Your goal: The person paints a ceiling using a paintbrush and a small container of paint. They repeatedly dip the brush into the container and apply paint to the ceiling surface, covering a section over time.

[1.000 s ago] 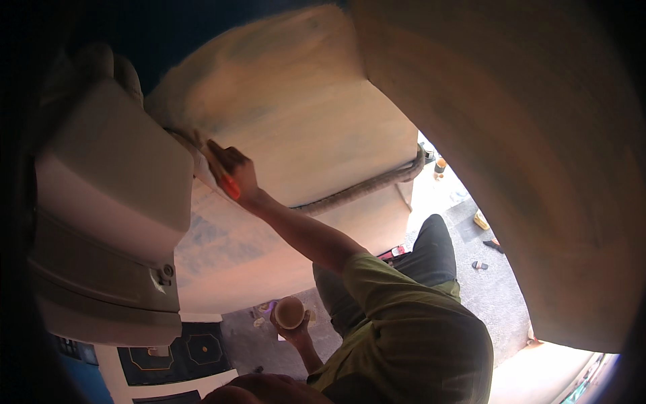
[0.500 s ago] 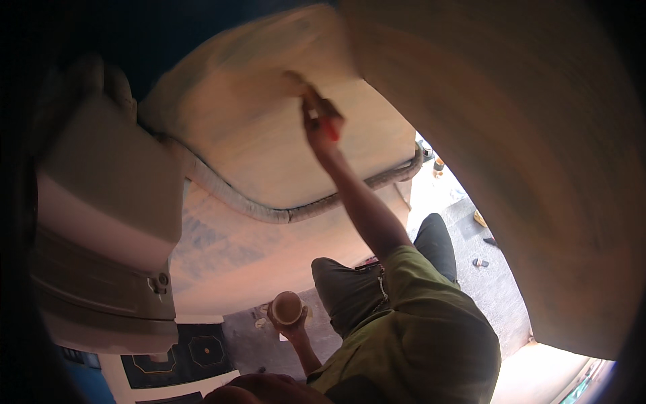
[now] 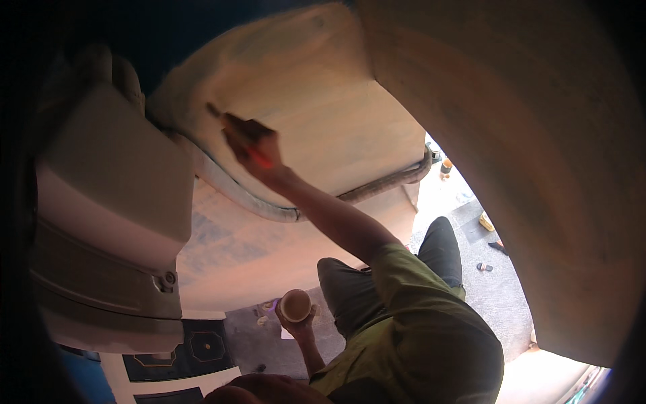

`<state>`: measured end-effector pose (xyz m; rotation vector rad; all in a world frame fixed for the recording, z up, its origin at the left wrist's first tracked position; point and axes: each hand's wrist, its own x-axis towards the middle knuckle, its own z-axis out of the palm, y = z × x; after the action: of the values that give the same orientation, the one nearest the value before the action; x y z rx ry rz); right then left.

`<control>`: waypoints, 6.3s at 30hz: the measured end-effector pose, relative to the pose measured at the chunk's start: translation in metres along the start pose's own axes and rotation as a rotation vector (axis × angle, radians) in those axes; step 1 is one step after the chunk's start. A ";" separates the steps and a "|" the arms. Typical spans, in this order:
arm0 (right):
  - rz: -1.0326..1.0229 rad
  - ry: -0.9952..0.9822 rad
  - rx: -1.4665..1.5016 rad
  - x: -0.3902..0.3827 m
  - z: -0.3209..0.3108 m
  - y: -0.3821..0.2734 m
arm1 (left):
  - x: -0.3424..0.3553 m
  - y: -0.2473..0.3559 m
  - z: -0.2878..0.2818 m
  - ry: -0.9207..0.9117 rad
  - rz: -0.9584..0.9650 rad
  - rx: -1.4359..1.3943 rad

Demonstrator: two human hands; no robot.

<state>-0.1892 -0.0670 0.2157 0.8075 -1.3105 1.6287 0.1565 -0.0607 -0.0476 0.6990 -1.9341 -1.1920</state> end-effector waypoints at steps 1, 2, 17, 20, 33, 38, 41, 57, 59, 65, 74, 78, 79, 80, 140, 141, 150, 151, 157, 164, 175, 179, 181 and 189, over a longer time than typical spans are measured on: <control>-0.014 -0.043 0.028 0.004 0.014 -0.011 | -0.002 0.001 -0.003 0.013 0.010 0.025; -0.007 -0.064 0.060 0.004 0.029 -0.015 | -0.004 0.002 -0.005 0.026 0.020 0.050; 0.085 0.182 -0.326 0.028 -0.096 0.072 | 0.006 0.001 -0.002 -0.037 0.070 0.060; 0.053 0.296 -0.562 0.034 -0.159 0.074 | 0.008 -0.004 0.003 -0.076 0.058 0.020; -0.046 -0.037 0.120 0.014 0.019 -0.018 | 0.010 0.018 0.013 -0.060 0.070 -0.032; 0.003 -0.128 0.125 0.023 0.070 -0.002 | 0.012 0.023 0.011 -0.019 0.135 0.063; -0.028 -0.065 0.023 0.033 0.064 0.015 | 0.010 0.008 0.005 -0.010 0.104 0.044; 0.035 0.314 -0.391 0.048 -0.145 0.064 | 0.023 0.017 0.018 -0.101 0.066 -0.040; 0.065 0.213 -0.172 0.041 -0.109 0.043 | 0.020 0.019 0.016 -0.083 0.061 -0.025; -0.105 -0.020 -0.001 0.044 0.018 -0.013 | 0.013 0.018 0.014 -0.042 0.055 -0.028; -0.033 0.046 -0.041 0.067 -0.002 0.044 | 0.003 0.001 -0.005 0.009 0.098 0.024; 0.036 0.153 -0.247 0.081 -0.092 0.073 | 0.012 0.003 0.002 -0.017 0.110 -0.031; -0.054 0.205 -0.274 0.089 -0.110 0.076 | 0.016 0.006 0.004 -0.024 0.137 -0.032; -0.015 0.206 -0.348 0.084 -0.120 0.075 | 0.013 0.006 0.002 -0.013 0.121 -0.022; -0.133 0.159 -0.233 0.126 -0.074 0.059 | 0.016 0.008 0.008 -0.066 0.118 -0.057; -0.166 0.217 -0.316 0.135 -0.094 0.070 | 0.021 0.006 0.011 -0.089 0.137 -0.064; -0.176 0.308 -0.384 0.127 -0.129 0.037 | 0.014 -0.005 0.007 -0.099 0.078 -0.113; -0.149 0.302 -0.301 0.125 -0.120 0.036 | 0.015 -0.005 0.008 -0.103 0.079 -0.116; -0.121 0.061 -0.061 0.110 -0.020 -0.009 | 0.015 0.020 0.003 -0.099 0.119 -0.088; -0.211 0.072 -0.104 0.132 -0.027 0.008 | 0.019 0.026 0.012 -0.088 0.128 -0.120; -0.234 0.209 -0.688 0.168 -0.134 -0.009 | 0.032 0.070 0.008 -0.226 0.050 -0.208; -0.170 0.244 -0.699 0.172 -0.125 -0.016 | 0.030 0.085 -0.002 -0.207 0.079 -0.238; -0.141 0.250 -0.738 0.177 -0.120 -0.014 | 0.029 0.089 -0.004 -0.200 0.044 -0.274; -0.272 0.023 -0.520 0.140 -0.069 -0.016 | 0.029 0.102 0.005 -0.203 0.028 -0.261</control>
<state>-0.2293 0.0330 0.3297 0.6091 -1.4484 1.0146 0.1292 -0.0377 0.0527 0.4252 -1.8946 -1.5127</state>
